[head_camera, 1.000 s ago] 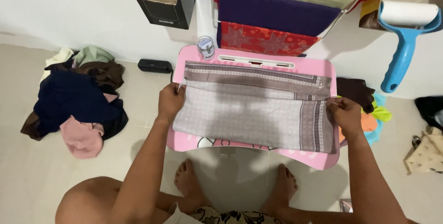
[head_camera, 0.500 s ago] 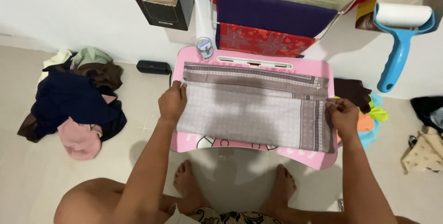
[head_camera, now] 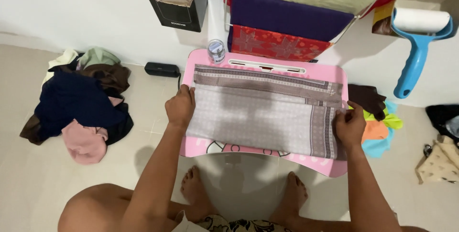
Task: The person aligns and folds a grey cloth on a small pink table and then cleans it using a lint roller.
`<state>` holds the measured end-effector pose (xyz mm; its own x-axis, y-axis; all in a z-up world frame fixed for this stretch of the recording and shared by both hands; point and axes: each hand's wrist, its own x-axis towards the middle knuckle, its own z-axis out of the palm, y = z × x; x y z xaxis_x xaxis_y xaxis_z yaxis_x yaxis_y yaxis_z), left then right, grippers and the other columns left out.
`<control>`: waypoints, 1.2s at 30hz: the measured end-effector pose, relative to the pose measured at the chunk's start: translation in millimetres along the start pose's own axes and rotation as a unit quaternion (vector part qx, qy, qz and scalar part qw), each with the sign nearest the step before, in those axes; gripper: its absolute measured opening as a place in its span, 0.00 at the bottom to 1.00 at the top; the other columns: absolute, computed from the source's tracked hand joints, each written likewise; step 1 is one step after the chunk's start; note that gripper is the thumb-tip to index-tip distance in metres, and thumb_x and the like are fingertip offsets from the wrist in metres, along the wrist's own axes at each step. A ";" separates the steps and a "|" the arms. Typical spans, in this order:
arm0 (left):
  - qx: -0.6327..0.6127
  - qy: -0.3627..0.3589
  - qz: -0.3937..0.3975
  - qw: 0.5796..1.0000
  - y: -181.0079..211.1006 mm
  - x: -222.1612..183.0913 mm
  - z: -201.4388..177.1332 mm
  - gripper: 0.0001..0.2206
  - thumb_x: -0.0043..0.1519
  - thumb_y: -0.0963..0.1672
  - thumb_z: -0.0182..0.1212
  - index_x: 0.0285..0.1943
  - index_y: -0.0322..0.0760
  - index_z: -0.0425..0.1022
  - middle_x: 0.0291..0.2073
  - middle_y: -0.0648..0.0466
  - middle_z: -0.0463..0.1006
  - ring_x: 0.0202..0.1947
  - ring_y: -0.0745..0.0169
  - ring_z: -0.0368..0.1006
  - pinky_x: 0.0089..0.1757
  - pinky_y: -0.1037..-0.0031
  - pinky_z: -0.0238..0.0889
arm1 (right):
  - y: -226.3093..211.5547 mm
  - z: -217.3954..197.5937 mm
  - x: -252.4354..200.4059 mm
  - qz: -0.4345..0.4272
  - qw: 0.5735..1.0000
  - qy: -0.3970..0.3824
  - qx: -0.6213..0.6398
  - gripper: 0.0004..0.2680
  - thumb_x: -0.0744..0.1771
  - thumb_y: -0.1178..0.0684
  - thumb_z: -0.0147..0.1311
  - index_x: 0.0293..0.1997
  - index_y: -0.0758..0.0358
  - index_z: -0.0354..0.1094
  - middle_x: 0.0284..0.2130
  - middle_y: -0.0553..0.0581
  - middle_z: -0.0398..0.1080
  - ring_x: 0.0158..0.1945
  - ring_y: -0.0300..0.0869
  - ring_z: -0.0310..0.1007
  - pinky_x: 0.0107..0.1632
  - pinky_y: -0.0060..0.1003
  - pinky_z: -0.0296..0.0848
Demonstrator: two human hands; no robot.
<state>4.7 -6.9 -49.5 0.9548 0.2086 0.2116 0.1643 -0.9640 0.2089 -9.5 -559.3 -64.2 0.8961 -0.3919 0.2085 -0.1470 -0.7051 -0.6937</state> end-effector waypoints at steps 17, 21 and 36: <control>-0.096 0.069 0.267 0.957 92.0 -64.7 -12.1 0.19 0.68 0.45 0.49 0.66 0.35 0.73 0.64 0.41 0.73 0.69 0.41 0.63 0.64 0.46 0.52 | -162.3 98.4 -102.1 -0.376 0.925 -0.026 -0.041 0.18 0.67 0.54 0.57 0.62 0.75 0.67 0.56 0.78 0.69 0.62 0.67 0.67 0.68 0.57 0.58; -0.088 -0.060 0.211 0.972 98.4 -71.8 -9.3 0.26 0.71 0.53 0.43 0.76 0.39 0.60 0.75 0.44 0.59 0.77 0.44 0.48 0.70 0.43 0.33 | -189.4 117.5 -130.6 -0.336 0.910 -0.204 -0.130 0.23 0.71 0.40 0.44 0.73 0.63 0.56 0.71 0.66 0.55 0.74 0.59 0.51 0.73 0.61 0.45; -0.116 -0.077 0.172 0.975 81.2 -52.6 -14.4 0.27 0.70 0.50 0.46 0.78 0.37 0.57 0.78 0.44 0.53 0.78 0.43 0.43 0.71 0.44 0.30 | -115.8 20.4 -80.0 -0.204 0.939 -0.214 -0.174 0.27 0.71 0.33 0.38 0.76 0.61 0.51 0.76 0.65 0.47 0.78 0.60 0.42 0.75 0.64 0.38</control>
<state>-35.8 -93.7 -29.9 0.9726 -0.1645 0.1643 -0.2148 -0.9059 0.3649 -55.7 -434.2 -14.6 0.9828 0.1745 0.0600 0.1845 -0.9248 -0.3326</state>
